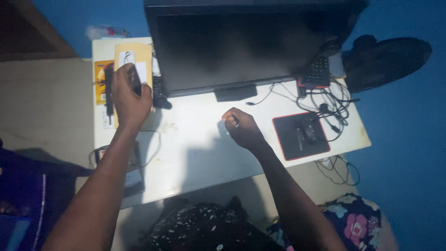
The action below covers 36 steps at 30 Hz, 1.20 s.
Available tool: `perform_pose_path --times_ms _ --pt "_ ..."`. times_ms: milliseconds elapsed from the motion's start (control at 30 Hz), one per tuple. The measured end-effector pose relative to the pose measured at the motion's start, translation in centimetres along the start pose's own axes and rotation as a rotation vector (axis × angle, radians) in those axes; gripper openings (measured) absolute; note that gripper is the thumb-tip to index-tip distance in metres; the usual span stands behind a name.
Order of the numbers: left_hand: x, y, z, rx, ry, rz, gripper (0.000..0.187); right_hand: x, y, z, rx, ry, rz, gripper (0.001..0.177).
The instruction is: The person organizes a desk by moving a monitor, keyboard, and mouse, then placing a notebook, headphones, and a camera on the desk. They also handle a pen and a small lock, arranging items into a tidy layout.
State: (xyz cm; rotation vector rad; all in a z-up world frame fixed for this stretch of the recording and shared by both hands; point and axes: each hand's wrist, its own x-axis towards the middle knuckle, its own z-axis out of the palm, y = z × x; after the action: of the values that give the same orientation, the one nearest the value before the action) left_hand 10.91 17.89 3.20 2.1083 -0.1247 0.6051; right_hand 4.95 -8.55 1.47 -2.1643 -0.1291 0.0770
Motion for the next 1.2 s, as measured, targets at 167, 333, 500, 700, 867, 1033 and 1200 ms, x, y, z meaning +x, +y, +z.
perform_pose_path --times_ms 167,333,500,700,867,1033,1200 --pt "-1.1 4.8 2.9 0.074 0.034 0.064 0.046 -1.3 1.7 -5.4 0.056 0.051 -0.065 0.012" --pt "-2.2 10.4 6.5 0.137 -0.028 0.120 0.047 -1.0 3.8 -12.7 -0.090 0.128 -0.169 0.009" --pt "-2.7 15.2 9.9 0.142 -0.033 0.204 0.049 1.6 3.6 -19.5 -0.097 0.257 -0.344 0.005" --pt "-1.4 19.0 12.6 0.135 -0.106 0.277 0.054 3.8 1.6 -24.2 -0.109 0.429 -0.213 0.003" --pt "0.6 21.2 14.1 0.117 -0.079 0.345 0.054 6.0 1.4 -25.8 -0.068 0.527 -0.254 0.007" --pt "2.6 22.8 15.6 0.052 -0.077 0.407 0.055 7.8 3.1 -26.8 -0.089 0.599 -0.212 0.010" --pt "4.1 24.6 17.3 0.017 -0.078 0.485 0.062 9.8 5.1 -27.8 -0.108 0.726 -0.228 0.018"
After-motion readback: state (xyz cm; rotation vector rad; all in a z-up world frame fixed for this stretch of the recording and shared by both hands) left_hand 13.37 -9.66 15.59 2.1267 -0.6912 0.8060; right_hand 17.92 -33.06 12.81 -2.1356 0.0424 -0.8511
